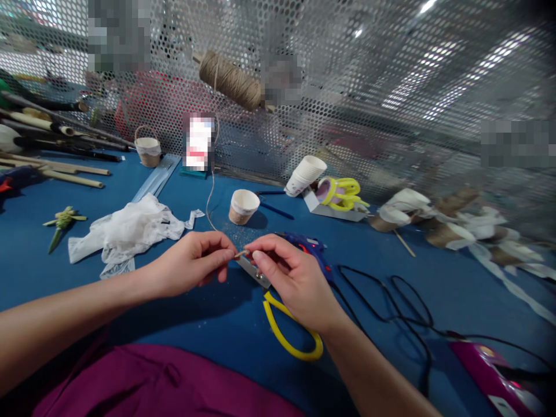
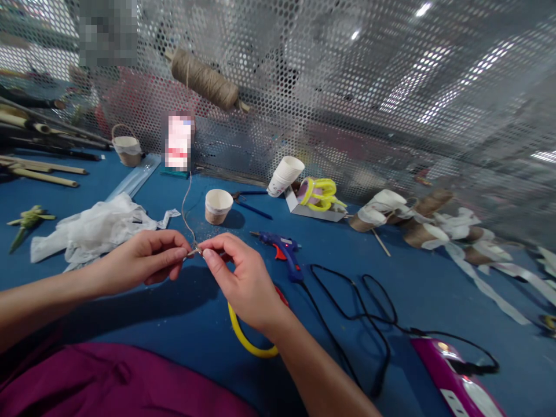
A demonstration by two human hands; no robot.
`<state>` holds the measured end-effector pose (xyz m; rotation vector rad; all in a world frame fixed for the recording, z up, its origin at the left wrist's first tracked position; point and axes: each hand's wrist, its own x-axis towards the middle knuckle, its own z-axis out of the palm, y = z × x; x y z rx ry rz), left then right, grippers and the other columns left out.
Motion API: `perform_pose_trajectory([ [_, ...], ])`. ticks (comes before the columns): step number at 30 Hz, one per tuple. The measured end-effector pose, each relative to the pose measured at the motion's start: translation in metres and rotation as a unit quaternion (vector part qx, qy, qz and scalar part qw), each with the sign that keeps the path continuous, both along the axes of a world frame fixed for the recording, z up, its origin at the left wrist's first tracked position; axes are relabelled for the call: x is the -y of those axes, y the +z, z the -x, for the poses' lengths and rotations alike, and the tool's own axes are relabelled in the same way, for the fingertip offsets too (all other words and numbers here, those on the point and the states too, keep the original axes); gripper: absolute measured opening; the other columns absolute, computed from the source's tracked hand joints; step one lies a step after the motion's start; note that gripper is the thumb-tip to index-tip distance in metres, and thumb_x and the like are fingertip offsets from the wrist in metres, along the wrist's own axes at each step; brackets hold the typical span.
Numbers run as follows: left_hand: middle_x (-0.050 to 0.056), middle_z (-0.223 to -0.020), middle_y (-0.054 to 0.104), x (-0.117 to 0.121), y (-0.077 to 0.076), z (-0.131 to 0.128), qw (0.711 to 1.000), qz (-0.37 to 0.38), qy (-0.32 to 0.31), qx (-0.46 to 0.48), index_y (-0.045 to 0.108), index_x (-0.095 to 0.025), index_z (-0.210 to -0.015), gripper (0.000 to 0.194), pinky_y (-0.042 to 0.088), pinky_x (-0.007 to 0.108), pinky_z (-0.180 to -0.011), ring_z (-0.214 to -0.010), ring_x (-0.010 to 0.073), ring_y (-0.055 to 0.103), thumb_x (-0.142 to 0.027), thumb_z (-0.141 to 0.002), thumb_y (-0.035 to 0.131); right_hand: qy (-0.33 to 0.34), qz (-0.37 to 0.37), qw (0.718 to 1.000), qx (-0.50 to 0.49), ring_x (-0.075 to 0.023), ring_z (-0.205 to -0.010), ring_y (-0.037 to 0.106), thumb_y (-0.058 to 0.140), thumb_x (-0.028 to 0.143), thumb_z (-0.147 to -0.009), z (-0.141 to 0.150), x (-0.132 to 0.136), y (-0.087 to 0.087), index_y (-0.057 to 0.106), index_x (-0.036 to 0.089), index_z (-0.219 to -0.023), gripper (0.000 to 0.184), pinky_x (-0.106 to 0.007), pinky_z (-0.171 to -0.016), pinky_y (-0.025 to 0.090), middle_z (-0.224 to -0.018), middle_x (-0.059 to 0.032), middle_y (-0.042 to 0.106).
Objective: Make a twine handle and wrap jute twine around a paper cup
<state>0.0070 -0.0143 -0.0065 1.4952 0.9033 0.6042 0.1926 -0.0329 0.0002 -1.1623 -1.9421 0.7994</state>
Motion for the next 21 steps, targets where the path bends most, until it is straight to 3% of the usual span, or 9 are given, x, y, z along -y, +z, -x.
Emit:
perform_pose_trajectory([
  [7, -0.006, -0.053, 0.05, 0.0007, 0.0009, -0.0005, 1.0, 0.002, -0.002, -0.006, 0.05, -0.015, -0.08, 0.018, 0.026, 0.015, -0.037, -0.037, 0.0034, 0.033, -0.03, -0.084, 0.042, 0.006, -0.093, 0.995, 0.024, -0.0121, -0.074, 0.057, 0.054, 0.019, -0.082, 0.0023, -0.0002, -0.0003, 0.059, 0.019, -0.084, 0.005, -0.025, -0.067, 0.047, -0.08, -0.0018, 0.06],
  [12, -0.006, -0.054, 0.051, 0.0027, -0.0013, -0.0011, 1.0, 0.002, -0.014, -0.009, 0.049, -0.015, -0.084, 0.018, 0.027, 0.016, -0.036, -0.036, 0.0038, 0.035, -0.031, -0.084, 0.042, -0.01, -0.113, 0.993, 0.041, -0.0108, -0.068, 0.053, 0.054, 0.017, -0.082, 0.0038, 0.0011, -0.0022, 0.057, 0.018, -0.076, 0.007, -0.024, -0.063, 0.045, -0.073, 0.0, 0.057],
  [14, -0.006, -0.055, 0.049, 0.0036, -0.0033, -0.0012, 0.999, -0.031, -0.01, -0.02, 0.049, -0.015, -0.085, 0.016, 0.028, 0.016, -0.038, -0.039, 0.0043, 0.036, -0.031, -0.082, 0.047, -0.015, -0.114, 0.992, 0.048, -0.0111, -0.067, 0.052, 0.053, 0.017, -0.082, 0.0041, 0.0013, -0.0032, 0.056, 0.018, -0.074, 0.008, -0.025, -0.062, 0.044, -0.072, -0.0002, 0.056],
  [18, -0.006, -0.058, 0.046, 0.0051, -0.0071, -0.001, 0.983, -0.166, 0.015, -0.073, 0.053, -0.014, -0.077, 0.009, 0.031, 0.017, -0.046, -0.049, 0.0057, 0.038, -0.023, -0.078, 0.053, -0.016, -0.108, 0.992, 0.056, -0.0115, -0.066, 0.051, 0.051, 0.018, -0.083, 0.0051, 0.0011, -0.0042, 0.054, 0.018, -0.072, 0.011, -0.025, -0.062, 0.043, -0.07, -0.0001, 0.054],
  [21, -0.006, -0.056, 0.045, 0.0061, -0.0078, -0.0005, 0.976, -0.195, 0.018, -0.091, 0.054, -0.014, -0.075, 0.009, 0.029, 0.017, -0.044, -0.047, 0.0049, 0.035, -0.021, -0.08, 0.051, -0.002, -0.104, 0.993, 0.062, -0.0111, -0.065, 0.049, 0.049, 0.018, -0.084, 0.0048, 0.0005, -0.0039, 0.052, 0.018, -0.072, 0.012, -0.025, -0.061, 0.042, -0.07, 0.0001, 0.053],
])
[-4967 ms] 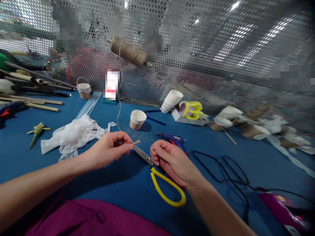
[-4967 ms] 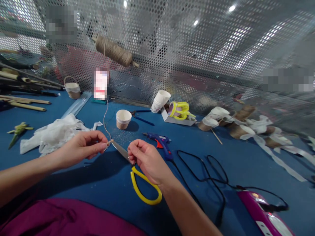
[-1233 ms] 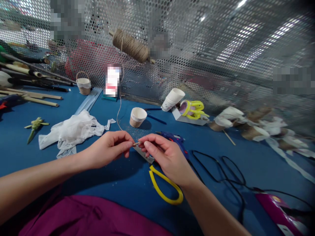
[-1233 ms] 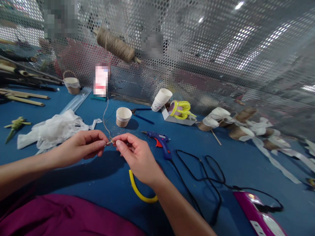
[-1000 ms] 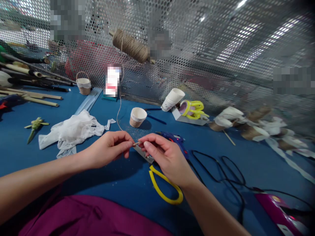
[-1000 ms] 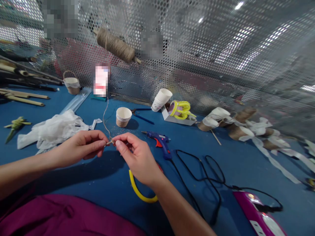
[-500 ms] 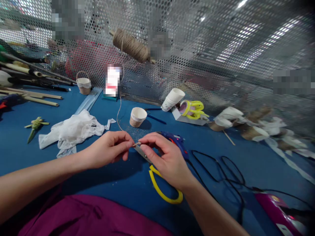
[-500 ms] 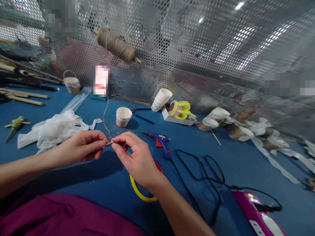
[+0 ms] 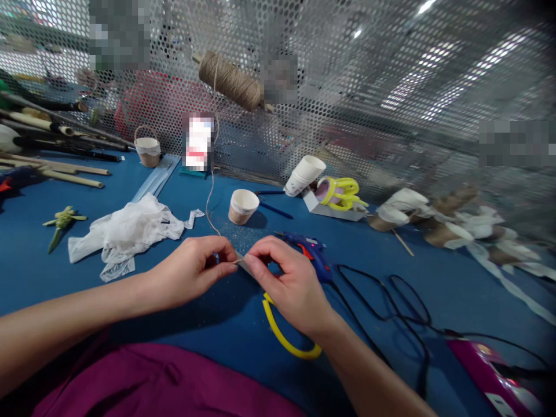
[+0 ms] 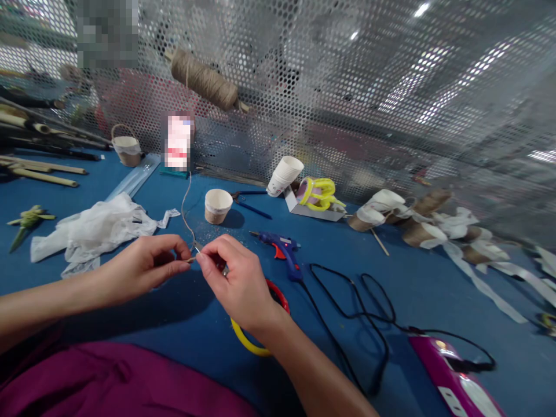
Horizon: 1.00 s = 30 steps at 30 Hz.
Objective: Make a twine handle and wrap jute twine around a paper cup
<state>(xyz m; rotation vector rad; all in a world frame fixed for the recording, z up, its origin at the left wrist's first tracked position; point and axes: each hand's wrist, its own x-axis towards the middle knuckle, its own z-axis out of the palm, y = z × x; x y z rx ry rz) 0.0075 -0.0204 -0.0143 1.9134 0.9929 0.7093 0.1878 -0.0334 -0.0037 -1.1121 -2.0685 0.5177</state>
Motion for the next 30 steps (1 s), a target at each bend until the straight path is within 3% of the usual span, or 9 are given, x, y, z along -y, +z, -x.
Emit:
perform_pose_trajectory([
  [3, -0.007, -0.054, 0.043, 0.0002, 0.0013, 0.0004, 0.999, 0.026, -0.011, 0.016, 0.055, -0.014, -0.077, 0.01, 0.029, 0.017, -0.043, -0.045, 0.0045, 0.035, -0.021, -0.08, 0.05, 0.023, -0.007, 1.0, 0.006, -0.0109, -0.066, 0.049, 0.049, 0.018, -0.085, -0.0018, -0.0008, 0.0006, 0.051, 0.018, -0.073, 0.012, -0.025, -0.062, 0.041, -0.071, -0.0001, 0.052],
  [12, -0.007, -0.056, 0.043, -0.0015, 0.0097, -0.0003, 0.968, 0.211, -0.081, 0.112, 0.052, -0.014, -0.074, 0.015, 0.03, 0.017, -0.042, -0.045, 0.0041, 0.037, -0.028, -0.08, 0.052, 0.063, -0.021, 0.998, 0.007, -0.0108, -0.062, 0.045, 0.044, 0.018, -0.086, -0.0036, 0.0007, 0.0035, 0.046, 0.02, -0.071, 0.015, -0.026, -0.058, 0.041, -0.068, 0.0004, 0.049],
  [30, -0.005, -0.06, 0.048, 0.0009, 0.0081, 0.0003, 0.96, 0.236, -0.096, 0.116, 0.053, -0.013, -0.076, 0.019, 0.032, 0.017, -0.042, -0.044, 0.0039, 0.041, -0.03, -0.082, 0.047, 0.066, 0.005, 0.998, -0.004, -0.0093, -0.058, 0.044, 0.042, 0.021, -0.087, -0.0024, 0.0021, 0.0013, 0.045, 0.019, -0.067, 0.021, -0.023, -0.056, 0.038, -0.063, 0.0023, 0.047],
])
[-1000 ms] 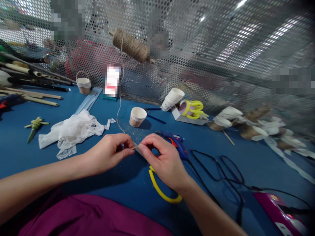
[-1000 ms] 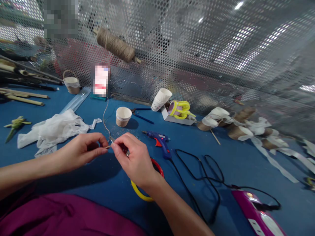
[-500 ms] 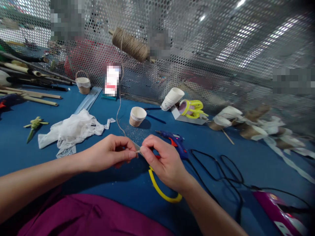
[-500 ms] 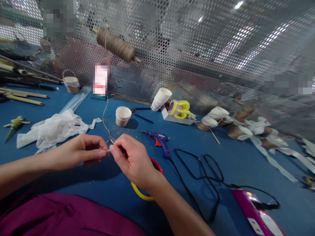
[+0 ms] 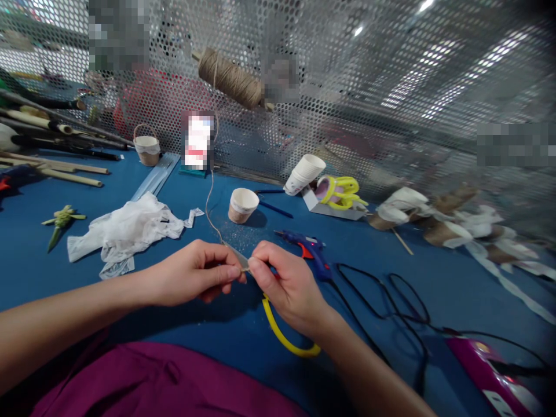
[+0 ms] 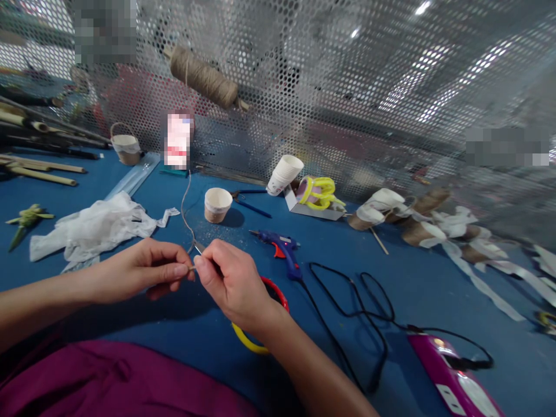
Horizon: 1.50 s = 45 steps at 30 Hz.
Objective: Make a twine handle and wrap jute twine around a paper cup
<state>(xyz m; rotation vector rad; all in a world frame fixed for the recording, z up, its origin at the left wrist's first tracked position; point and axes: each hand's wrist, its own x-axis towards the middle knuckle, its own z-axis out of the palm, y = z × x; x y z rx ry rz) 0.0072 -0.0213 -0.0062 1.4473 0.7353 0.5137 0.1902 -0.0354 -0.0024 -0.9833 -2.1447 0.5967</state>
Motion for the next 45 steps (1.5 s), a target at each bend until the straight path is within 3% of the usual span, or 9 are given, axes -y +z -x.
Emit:
perform_pose_trajectory([
  [7, -0.007, -0.055, 0.043, -0.001, -0.004, -0.001, 0.998, -0.042, 0.03, -0.035, 0.052, -0.014, -0.075, 0.017, 0.03, 0.017, -0.042, -0.044, 0.0044, 0.037, -0.03, -0.081, 0.049, -0.061, 0.11, 0.992, 0.004, -0.0099, -0.058, 0.044, 0.046, 0.025, -0.086, 0.002, 0.002, 0.006, 0.051, 0.018, -0.071, 0.018, -0.023, -0.055, 0.038, -0.063, 0.0022, 0.048],
  [13, 0.001, -0.078, 0.061, -0.005, 0.003, 0.003, 0.97, -0.192, 0.091, -0.115, 0.059, -0.014, -0.089, 0.019, 0.04, 0.023, -0.061, -0.069, 0.0121, 0.052, -0.029, -0.079, 0.051, -0.095, 0.125, 0.988, -0.012, -0.0099, -0.059, 0.046, 0.047, 0.028, -0.086, -0.001, -0.003, 0.001, 0.053, 0.018, -0.076, 0.015, -0.023, -0.056, 0.04, -0.066, 0.0016, 0.051],
  [19, 0.004, -0.083, 0.065, -0.011, 0.013, 0.012, 0.956, -0.222, 0.125, -0.144, 0.061, -0.014, -0.091, 0.025, 0.044, 0.026, -0.063, -0.074, 0.0156, 0.056, -0.033, -0.079, 0.05, -0.11, 0.125, 0.986, -0.024, -0.0097, -0.058, 0.047, 0.047, 0.028, -0.086, -0.004, -0.004, 0.0, 0.053, 0.018, -0.08, 0.013, -0.023, -0.054, 0.041, -0.067, 0.0017, 0.051],
  [24, 0.003, -0.082, 0.065, -0.012, 0.012, 0.012, 0.959, -0.223, 0.112, -0.137, 0.061, -0.015, -0.088, 0.023, 0.044, 0.025, -0.063, -0.074, 0.015, 0.057, -0.032, -0.08, 0.048, -0.1, 0.086, 0.991, 0.003, -0.0106, -0.06, 0.047, 0.044, 0.026, -0.087, -0.003, -0.003, 0.003, 0.051, 0.018, -0.081, 0.012, -0.024, -0.056, 0.04, -0.068, 0.0008, 0.051],
  [30, 0.003, -0.081, 0.064, -0.013, 0.009, 0.012, 0.96, -0.224, 0.091, -0.141, 0.061, -0.015, -0.088, 0.023, 0.043, 0.024, -0.064, -0.076, 0.0147, 0.055, -0.032, -0.083, 0.046, -0.091, -0.004, 0.994, 0.057, -0.0101, -0.055, 0.04, 0.039, 0.023, -0.088, -0.003, -0.004, 0.004, 0.043, 0.02, -0.068, 0.021, -0.024, -0.054, 0.034, -0.061, 0.0026, 0.043],
  [35, 0.002, -0.077, 0.061, -0.013, 0.005, 0.011, 0.965, -0.207, 0.086, -0.134, 0.06, -0.015, -0.087, 0.024, 0.042, 0.024, -0.062, -0.073, 0.0141, 0.053, -0.033, -0.083, 0.046, -0.104, -0.019, 0.993, 0.059, -0.0089, -0.05, 0.033, 0.039, 0.023, -0.087, -0.002, -0.005, 0.001, 0.033, 0.021, -0.06, 0.028, -0.024, -0.05, 0.029, -0.054, 0.0053, 0.034],
  [40, -0.002, -0.07, 0.054, -0.011, -0.001, 0.005, 0.976, -0.175, 0.024, -0.125, 0.058, -0.014, -0.084, 0.021, 0.038, 0.022, -0.059, -0.063, 0.0104, 0.047, -0.033, -0.081, 0.049, -0.106, 0.084, 0.991, 0.01, -0.0095, -0.055, 0.04, 0.042, 0.031, -0.088, -0.002, -0.006, -0.003, 0.044, 0.019, -0.067, 0.025, -0.023, -0.053, 0.035, -0.06, 0.0035, 0.043],
  [45, -0.004, -0.063, 0.049, -0.01, -0.004, 0.005, 0.977, -0.17, 0.026, -0.129, 0.054, -0.015, -0.078, 0.016, 0.036, 0.021, -0.056, -0.059, 0.0095, 0.044, -0.03, -0.08, 0.05, -0.077, 0.18, 0.98, -0.035, -0.0094, -0.055, 0.047, 0.046, 0.031, -0.086, -0.004, -0.007, -0.005, 0.051, 0.018, -0.078, 0.016, -0.023, -0.053, 0.041, -0.063, 0.003, 0.049],
])
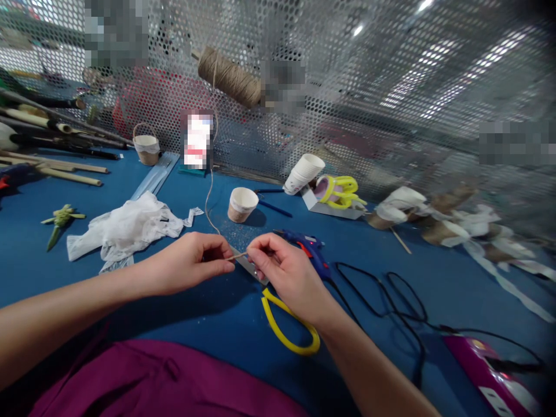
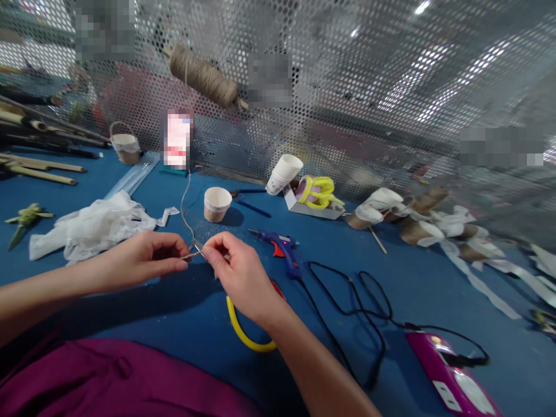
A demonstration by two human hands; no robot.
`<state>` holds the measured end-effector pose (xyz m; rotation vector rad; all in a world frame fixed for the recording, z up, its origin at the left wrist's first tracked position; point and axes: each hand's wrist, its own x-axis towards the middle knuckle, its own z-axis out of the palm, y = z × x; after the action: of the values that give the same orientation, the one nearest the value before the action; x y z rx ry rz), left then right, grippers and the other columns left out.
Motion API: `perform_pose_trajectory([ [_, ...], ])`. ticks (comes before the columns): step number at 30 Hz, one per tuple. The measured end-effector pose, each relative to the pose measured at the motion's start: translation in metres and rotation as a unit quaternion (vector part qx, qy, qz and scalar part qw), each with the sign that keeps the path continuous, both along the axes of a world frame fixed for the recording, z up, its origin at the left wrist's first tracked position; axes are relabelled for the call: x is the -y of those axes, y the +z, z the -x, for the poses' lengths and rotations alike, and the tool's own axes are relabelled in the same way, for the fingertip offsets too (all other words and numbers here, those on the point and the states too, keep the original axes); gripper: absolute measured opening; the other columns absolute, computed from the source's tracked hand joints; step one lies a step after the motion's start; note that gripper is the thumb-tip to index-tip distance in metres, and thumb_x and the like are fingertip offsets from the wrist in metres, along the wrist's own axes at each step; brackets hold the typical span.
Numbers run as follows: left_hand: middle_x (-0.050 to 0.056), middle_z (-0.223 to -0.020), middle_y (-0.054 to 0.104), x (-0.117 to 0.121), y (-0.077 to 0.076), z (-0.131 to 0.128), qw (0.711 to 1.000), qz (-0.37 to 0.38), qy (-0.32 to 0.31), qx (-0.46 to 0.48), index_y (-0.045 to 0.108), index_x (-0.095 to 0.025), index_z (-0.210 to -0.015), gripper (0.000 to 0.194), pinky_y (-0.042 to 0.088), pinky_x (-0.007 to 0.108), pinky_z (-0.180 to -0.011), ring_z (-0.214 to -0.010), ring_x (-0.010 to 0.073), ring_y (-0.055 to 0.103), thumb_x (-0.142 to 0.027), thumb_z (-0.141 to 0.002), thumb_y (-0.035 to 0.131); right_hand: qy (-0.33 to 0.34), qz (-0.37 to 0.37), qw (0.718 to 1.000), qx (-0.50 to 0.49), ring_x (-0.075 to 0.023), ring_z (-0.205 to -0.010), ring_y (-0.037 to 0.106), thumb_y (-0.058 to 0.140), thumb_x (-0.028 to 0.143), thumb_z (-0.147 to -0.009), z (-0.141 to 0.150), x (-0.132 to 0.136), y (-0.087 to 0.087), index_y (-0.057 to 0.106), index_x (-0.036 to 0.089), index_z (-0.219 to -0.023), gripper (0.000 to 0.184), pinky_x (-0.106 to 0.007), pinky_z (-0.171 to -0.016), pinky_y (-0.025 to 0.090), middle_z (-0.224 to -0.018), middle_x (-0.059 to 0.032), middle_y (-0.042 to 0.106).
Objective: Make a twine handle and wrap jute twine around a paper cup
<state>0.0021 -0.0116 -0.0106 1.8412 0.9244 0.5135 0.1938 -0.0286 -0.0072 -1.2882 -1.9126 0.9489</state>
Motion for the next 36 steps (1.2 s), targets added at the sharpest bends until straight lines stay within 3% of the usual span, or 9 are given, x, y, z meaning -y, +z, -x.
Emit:
perform_pose_trajectory([
  [10, -0.003, -0.065, 0.05, -0.0004, -0.0021, 0.0003, 1.0, -0.012, 0.0, -0.004, 0.055, -0.014, -0.082, 0.015, 0.036, 0.021, -0.056, -0.059, 0.0095, 0.045, -0.028, -0.081, 0.05, -0.008, 0.002, 0.999, -0.041, -0.0094, -0.059, 0.051, 0.05, 0.025, -0.083, 0.0026, 0.001, 0.0024, 0.052, 0.019, -0.082, 0.007, -0.023, -0.056, 0.044, -0.067, 0.0025, 0.052],
  [25, -0.003, -0.061, 0.047, 0.0002, 0.0, 0.0005, 0.999, -0.006, 0.031, 0.007, 0.055, -0.013, -0.077, 0.018, 0.033, 0.021, -0.051, -0.055, 0.009, 0.041, -0.03, -0.08, 0.047, -0.016, 0.08, 0.988, -0.133, -0.0085, -0.061, 0.056, 0.052, 0.028, -0.081, 0.0029, -0.0014, 0.0054, 0.058, 0.017, -0.084, 0.013, -0.023, -0.06, 0.048, -0.071, 0.0003, 0.06],
  [30, -0.004, -0.059, 0.048, 0.0017, -0.0003, -0.0002, 0.999, -0.034, 0.04, -0.002, 0.056, -0.013, -0.077, 0.017, 0.032, 0.02, -0.05, -0.053, 0.0084, 0.04, -0.028, -0.079, 0.049, -0.032, 0.082, 0.986, -0.143, -0.0073, -0.057, 0.052, 0.056, 0.028, -0.079, 0.0058, 0.0002, 0.0005, 0.055, 0.018, -0.078, 0.011, -0.021, -0.056, 0.045, -0.066, 0.0024, 0.056],
  [36, -0.005, -0.057, 0.047, 0.001, -0.002, -0.0014, 0.997, -0.06, 0.055, 0.003, 0.056, -0.014, -0.076, 0.014, 0.031, 0.02, -0.049, -0.052, 0.0078, 0.039, -0.025, -0.079, 0.05, -0.036, 0.076, 0.987, -0.14, -0.0086, -0.062, 0.053, 0.054, 0.029, -0.081, 0.0068, 0.0017, 0.0023, 0.055, 0.018, -0.089, 0.014, -0.022, -0.058, 0.046, -0.071, 0.0009, 0.057],
])
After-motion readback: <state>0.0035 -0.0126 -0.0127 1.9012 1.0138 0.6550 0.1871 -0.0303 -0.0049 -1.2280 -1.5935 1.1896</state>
